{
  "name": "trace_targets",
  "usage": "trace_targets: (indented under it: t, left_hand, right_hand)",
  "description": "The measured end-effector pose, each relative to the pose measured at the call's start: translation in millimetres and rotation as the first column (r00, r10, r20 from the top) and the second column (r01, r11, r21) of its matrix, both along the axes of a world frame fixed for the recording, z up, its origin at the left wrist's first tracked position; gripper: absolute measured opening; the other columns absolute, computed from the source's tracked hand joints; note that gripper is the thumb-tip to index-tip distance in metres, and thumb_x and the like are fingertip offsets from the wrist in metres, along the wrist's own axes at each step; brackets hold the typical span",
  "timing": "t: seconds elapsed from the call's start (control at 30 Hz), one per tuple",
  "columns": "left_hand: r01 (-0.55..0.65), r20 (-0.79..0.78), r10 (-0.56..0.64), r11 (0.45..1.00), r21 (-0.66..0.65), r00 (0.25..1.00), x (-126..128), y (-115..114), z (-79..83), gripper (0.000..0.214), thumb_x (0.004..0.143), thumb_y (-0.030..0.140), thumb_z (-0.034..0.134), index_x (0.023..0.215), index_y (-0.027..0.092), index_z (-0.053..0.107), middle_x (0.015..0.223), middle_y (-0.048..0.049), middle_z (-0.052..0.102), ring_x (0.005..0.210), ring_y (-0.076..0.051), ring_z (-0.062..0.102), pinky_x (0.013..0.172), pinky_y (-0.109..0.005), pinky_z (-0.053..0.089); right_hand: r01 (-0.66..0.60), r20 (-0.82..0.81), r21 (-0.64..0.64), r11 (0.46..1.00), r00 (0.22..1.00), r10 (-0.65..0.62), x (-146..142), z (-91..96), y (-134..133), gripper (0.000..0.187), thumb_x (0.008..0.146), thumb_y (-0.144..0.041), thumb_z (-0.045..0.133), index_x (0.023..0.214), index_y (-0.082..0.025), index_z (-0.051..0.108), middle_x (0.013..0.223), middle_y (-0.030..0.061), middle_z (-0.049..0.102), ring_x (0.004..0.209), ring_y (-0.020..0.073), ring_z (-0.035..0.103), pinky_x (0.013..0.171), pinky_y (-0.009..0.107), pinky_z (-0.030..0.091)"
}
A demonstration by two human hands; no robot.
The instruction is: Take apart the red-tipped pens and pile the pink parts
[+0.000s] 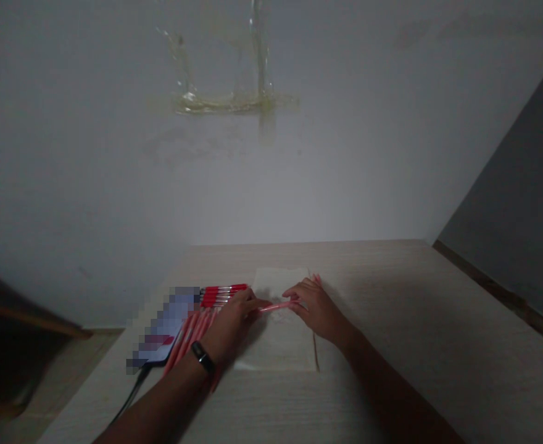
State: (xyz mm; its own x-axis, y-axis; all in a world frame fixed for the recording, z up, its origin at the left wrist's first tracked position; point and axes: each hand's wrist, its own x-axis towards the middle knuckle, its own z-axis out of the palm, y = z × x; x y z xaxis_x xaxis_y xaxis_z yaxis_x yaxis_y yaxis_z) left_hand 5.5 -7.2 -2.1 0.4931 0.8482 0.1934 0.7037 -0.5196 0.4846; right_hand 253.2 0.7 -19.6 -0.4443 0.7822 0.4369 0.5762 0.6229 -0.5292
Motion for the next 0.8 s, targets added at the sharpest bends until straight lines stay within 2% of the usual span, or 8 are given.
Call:
trace_targets:
  t: [0.13, 0.23, 0.3, 0.37, 0.43, 0.5, 0.67, 0.8]
  left_hand:
    - [-0.009, 0.009, 0.01, 1.0, -0.009, 1.0, -0.8, -0.9, 2.1, 0.039, 0.089, 0.01, 0.053, 0.117, 0.029, 0.072, 0.096, -0.0064, 0.059, 0.091, -0.019, 0.056, 0.079, -0.028, 0.043]
    - [-0.04, 0.007, 0.04, 0.999, -0.027, 0.999, -0.9, -1.4, 3.6, 0.037, 0.09, 0.012, 0.052, 0.117, 0.028, 0.072, 0.098, -0.0074, 0.059, 0.093, -0.02, 0.056, 0.079, -0.029, 0.044]
    - [-0.057, -0.001, 0.057, 0.998, -0.033, 0.998, -0.6, -1.4, 4.5, 0.036, 0.09, 0.013, 0.053, 0.118, 0.027, 0.072, 0.099, -0.0079, 0.059, 0.094, -0.021, 0.056, 0.08, -0.029, 0.045]
    - [-0.059, 0.0, 0.059, 0.998, -0.031, 0.998, -0.3, -1.4, 4.8, 0.036, 0.089, 0.013, 0.055, 0.117, 0.027, 0.072, 0.098, -0.0081, 0.059, 0.094, -0.021, 0.056, 0.081, -0.029, 0.045]
    - [-0.052, 0.003, 0.052, 0.998, -0.023, 0.999, -0.2, -1.3, 4.1, 0.035, 0.089, 0.012, 0.055, 0.114, 0.027, 0.073, 0.098, -0.0079, 0.059, 0.094, -0.021, 0.056, 0.081, -0.03, 0.045]
    - [-0.052, 0.006, 0.052, 0.999, -0.011, 0.999, -0.4, -1.2, 2.8, 0.035, 0.089, 0.011, 0.055, 0.114, 0.028, 0.073, 0.098, -0.0076, 0.059, 0.094, -0.021, 0.057, 0.081, -0.03, 0.045]
    - [-0.057, 0.009, 0.056, 0.998, 0.003, 0.998, -0.5, -1.6, 2.6, 0.038, 0.09, 0.011, 0.053, 0.117, 0.029, 0.072, 0.098, -0.0067, 0.059, 0.094, -0.021, 0.057, 0.081, -0.029, 0.044]
    - [-0.031, 0.022, 0.032, 0.999, -0.015, 0.999, 0.7, -2.7, 6.2, 0.038, 0.089, 0.009, 0.054, 0.117, 0.028, 0.072, 0.098, -0.0071, 0.059, 0.096, -0.021, 0.056, 0.081, -0.029, 0.045]
  right_hand:
    - [0.02, -0.008, -0.016, 1.0, 1.0, -0.02, 4.8, 1.0, 0.1, 0.018, 0.095, -0.029, 0.06, 0.113, -0.027, 0.063, 0.097, 0.0033, 0.068, 0.094, 0.0211, 0.062, 0.114, 0.054, 0.022]
    - [0.021, 0.009, 0.024, 0.999, 1.0, -0.022, 9.4, 6.4, 1.1, 0.026, 0.087, -0.032, 0.07, 0.11, -0.024, 0.061, 0.103, 0.0059, 0.067, 0.099, 0.024, 0.06, 0.102, 0.047, 0.038]
    - [0.02, 0.017, 0.049, 0.999, 1.0, -0.02, 12.0, 8.3, 3.5, 0.017, 0.087, -0.03, 0.07, 0.1, -0.022, 0.062, 0.098, 0.0057, 0.066, 0.096, 0.0237, 0.059, 0.091, 0.041, 0.044]
    - [0.004, 0.033, 0.065, 0.998, 0.999, -0.006, 13.5, 7.4, 6.8, 0.009, 0.091, -0.03, 0.065, 0.091, -0.022, 0.061, 0.091, 0.0046, 0.065, 0.09, 0.022, 0.059, 0.086, 0.039, 0.044]
    - [-0.021, 0.055, 0.075, 0.997, 0.998, 0.017, 14.1, 5.1, 9.5, 0.015, 0.096, -0.031, 0.058, 0.085, -0.021, 0.061, 0.085, 0.0036, 0.064, 0.085, 0.0206, 0.058, 0.088, 0.039, 0.043]
    - [-0.032, 0.063, 0.075, 0.997, 0.998, 0.028, 14.0, 3.5, 10.4, 0.02, 0.099, -0.033, 0.053, 0.085, -0.021, 0.061, 0.085, 0.0035, 0.064, 0.085, 0.0202, 0.059, 0.09, 0.04, 0.042]
    - [-0.001, 0.034, 0.074, 0.997, 0.999, -0.001, 13.6, 6.1, 7.8, 0.018, 0.093, -0.039, 0.063, 0.09, -0.021, 0.06, 0.091, 0.0044, 0.064, 0.089, 0.0214, 0.058, 0.087, 0.038, 0.043]
    - [-0.04, 0.081, 0.064, 0.997, 0.996, 0.034, 13.4, 7.3, 6.9, 0.025, 0.1, -0.034, 0.05, 0.081, -0.021, 0.06, 0.084, 0.0031, 0.063, 0.085, 0.02, 0.058, 0.09, 0.039, 0.042]
